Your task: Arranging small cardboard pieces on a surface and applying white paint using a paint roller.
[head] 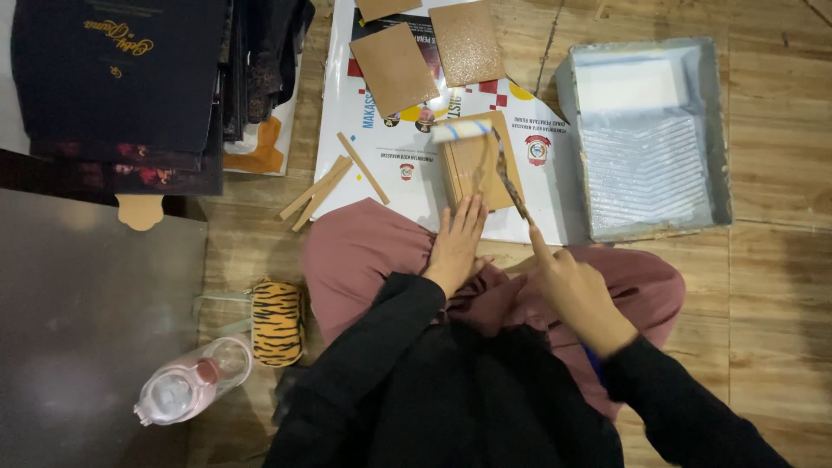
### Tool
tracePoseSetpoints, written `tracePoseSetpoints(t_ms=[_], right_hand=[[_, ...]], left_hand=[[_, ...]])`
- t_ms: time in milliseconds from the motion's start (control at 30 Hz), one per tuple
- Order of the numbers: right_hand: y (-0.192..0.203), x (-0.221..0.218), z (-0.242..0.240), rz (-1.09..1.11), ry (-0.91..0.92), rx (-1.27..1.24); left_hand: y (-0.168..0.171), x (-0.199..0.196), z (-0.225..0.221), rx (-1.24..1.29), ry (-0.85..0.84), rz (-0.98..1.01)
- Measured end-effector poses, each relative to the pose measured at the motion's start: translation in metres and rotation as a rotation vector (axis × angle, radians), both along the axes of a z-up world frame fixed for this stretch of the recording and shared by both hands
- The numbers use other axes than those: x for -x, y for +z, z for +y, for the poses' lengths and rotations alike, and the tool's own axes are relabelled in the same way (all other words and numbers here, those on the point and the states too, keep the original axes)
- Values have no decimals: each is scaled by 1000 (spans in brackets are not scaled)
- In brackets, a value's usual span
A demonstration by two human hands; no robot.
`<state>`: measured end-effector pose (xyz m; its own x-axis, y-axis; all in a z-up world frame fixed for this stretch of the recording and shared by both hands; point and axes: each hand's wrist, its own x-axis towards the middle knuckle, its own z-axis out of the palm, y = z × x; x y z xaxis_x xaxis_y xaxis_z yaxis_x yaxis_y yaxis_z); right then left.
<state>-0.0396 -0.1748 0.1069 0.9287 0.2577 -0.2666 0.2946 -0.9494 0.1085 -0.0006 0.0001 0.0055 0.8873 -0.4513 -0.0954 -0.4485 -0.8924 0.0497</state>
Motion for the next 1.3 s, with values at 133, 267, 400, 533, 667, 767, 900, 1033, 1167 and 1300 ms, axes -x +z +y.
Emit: tracePoseSetpoints(t_ms=[133, 267, 400, 533, 667, 767, 900, 1033, 1167, 1300], right_hand=[[35, 36, -8, 74, -19, 70], [48, 48, -14, 115, 13, 37], [52, 26, 4, 38, 40, -16], [15, -4, 10, -95, 82, -117], [22, -2, 13, -137, 121, -44], [37, 25, 5, -69, 86, -18], [43, 60, -12, 40, 62, 25], [44, 85, -26, 139, -50, 15], [51, 95, -32, 119, 16, 112], [54, 85, -22, 125, 13, 117]], left_hand=[[-8, 0, 0, -5, 4, -1], [-14, 1, 1, 87, 5, -184], [-12, 0, 0, 32, -8, -185], [-11, -1, 0, -84, -37, -190], [-17, -1, 0, -36, -20, -188], [-11, 0, 2, -12, -28, -190], [-4, 12, 5, 156, -43, -199], [15, 25, 25, 315, -23, -116], [24, 14, 56, 337, 164, -116], [35, -4, 77, 365, 301, -148]])
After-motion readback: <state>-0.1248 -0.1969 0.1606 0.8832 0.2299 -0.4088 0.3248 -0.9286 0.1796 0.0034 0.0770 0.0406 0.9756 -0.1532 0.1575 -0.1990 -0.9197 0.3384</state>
